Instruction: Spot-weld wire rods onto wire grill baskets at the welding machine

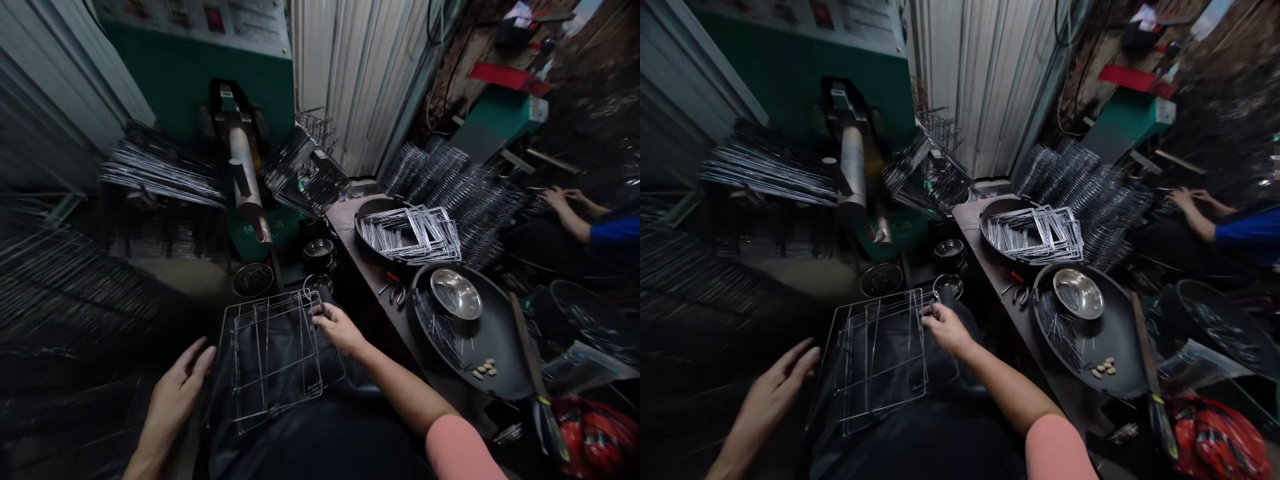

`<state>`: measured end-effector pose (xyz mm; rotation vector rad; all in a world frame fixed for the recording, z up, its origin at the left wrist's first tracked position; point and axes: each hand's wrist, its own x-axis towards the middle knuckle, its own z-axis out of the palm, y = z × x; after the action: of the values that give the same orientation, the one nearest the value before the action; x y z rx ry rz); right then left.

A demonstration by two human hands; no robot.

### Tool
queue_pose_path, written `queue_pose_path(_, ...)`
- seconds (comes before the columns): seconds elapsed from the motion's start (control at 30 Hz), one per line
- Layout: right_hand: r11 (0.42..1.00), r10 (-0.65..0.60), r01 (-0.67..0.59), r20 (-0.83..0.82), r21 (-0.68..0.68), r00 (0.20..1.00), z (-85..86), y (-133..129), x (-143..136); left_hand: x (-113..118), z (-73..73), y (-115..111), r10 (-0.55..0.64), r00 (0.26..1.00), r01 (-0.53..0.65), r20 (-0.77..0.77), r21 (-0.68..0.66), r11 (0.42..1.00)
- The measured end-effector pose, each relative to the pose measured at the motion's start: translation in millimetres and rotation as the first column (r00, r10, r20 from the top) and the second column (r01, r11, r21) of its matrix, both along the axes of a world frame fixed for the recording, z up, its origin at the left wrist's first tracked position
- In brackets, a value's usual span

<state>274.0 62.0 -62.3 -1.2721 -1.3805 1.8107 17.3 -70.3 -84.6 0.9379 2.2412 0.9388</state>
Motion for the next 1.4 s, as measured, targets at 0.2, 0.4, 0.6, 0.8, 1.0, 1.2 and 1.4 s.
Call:
queue_pose_path(0.2,0.998,-0.036,0.032,-0.062,-0.06,0.997,2.7,-2,-1,8,16.1,-7,0.112,0.97,-0.121,0.215,0.031,0.992)
queue_pose_path(0.4,0.967,-0.091,0.085,0.015,0.238,0.996,-2.1,6,9,19,11.3,-2,-0.009,0.997,0.011,0.073,-0.036,0.999)
queue_pose_path(0.6,0.926,-0.067,-0.006,0.182,0.377,0.981,-21.2,17,15,30,6.0,-2,-0.077,0.991,0.061,-0.11,-0.142,0.988)
queue_pose_path(0.8,0.916,-0.048,-0.063,0.264,0.396,0.963,-22.3,18,11,22,-0.9,0,-0.035,0.997,0.037,0.068,-0.032,0.999)
queue_pose_path(1.0,0.922,-0.015,-0.092,0.273,0.376,0.962,-18.6,16,21,26,-6.1,-7,-0.029,0.974,0.019,0.226,0.046,0.999)
queue_pose_path(1.2,0.942,-0.001,-0.076,0.23,0.328,0.973,-29.4,16,27,31,3.2,-15,0.003,0.954,-0.003,0.3,-0.001,1.0)
queue_pose_path(1.4,0.943,0.093,-0.147,0.188,0.299,0.978,-33.9,13,34,2,-14.5,-21,-0.254,0.952,0.257,0.173,0.002,0.966)
